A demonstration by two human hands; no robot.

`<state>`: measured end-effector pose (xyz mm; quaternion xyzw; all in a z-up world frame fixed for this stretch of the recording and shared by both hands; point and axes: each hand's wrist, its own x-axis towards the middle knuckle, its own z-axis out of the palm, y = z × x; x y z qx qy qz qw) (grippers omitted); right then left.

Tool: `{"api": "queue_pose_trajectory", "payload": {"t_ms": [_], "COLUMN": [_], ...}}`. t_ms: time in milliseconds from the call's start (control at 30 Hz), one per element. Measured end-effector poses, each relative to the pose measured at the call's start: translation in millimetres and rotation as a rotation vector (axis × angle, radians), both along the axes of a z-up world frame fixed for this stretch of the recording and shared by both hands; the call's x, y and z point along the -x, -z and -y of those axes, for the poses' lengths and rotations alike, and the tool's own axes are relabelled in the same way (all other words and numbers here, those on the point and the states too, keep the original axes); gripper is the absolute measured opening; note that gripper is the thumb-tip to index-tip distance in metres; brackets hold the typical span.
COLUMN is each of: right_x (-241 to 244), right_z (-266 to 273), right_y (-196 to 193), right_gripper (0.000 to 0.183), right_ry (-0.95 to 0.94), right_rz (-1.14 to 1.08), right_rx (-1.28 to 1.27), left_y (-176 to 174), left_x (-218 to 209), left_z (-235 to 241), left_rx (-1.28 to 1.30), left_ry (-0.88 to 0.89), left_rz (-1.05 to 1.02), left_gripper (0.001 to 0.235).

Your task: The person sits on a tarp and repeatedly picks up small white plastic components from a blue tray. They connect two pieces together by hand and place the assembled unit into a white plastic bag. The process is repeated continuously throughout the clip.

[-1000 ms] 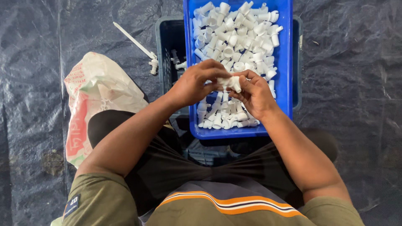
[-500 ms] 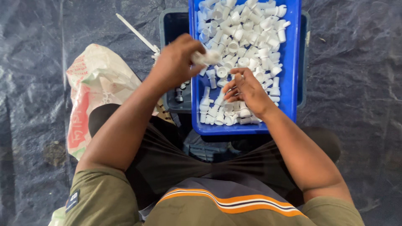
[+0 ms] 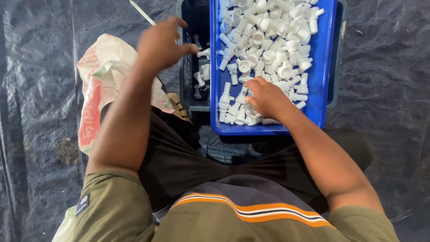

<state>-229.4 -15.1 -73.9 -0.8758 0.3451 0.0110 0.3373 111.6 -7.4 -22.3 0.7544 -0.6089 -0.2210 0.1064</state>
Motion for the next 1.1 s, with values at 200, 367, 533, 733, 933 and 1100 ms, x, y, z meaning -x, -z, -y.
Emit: {"api": "queue_pose_trajectory", "payload": {"t_ms": [200,367,533,733,933,1100], "right_x": [-17.4,-29.6,-35.0,-25.9,-26.6,-30.1], "right_z": [-8.6,-18.4,-24.2,-20.5,-23.7,-23.0], "right_y": [30.2,32.0,39.3,49.4,45.4,47.4], "right_gripper": [0.051,0.038,0.035,0.032,0.031,0.026], "right_ry": [-0.180,-0.169,-0.156,-0.198,-0.214,-0.239], "right_rz": [-0.027,-0.120,-0.235,-0.151,-0.117,-0.156], "right_rx": [0.270,0.436,0.325,0.437,0.419,0.491], "left_y": [-12.9,72.2,182.9,221.8,219.1,229.5], "left_x": [-93.3,-124.6,-106.4,-114.7,-102.3,-119.8], "left_z": [-67.0,-157.4,-264.7,-229.5,-230.1,-206.8], "left_rx": [0.236,-0.213,-0.514,-0.495,-0.403,-0.052], "left_ry": [-0.124,-0.087,-0.286,-0.496,-0.722,-0.537], "left_rz": [-0.111,0.179,0.105,0.058,0.006,0.214], "left_gripper": [0.032,0.026,0.026,0.031,0.041,0.039]}}
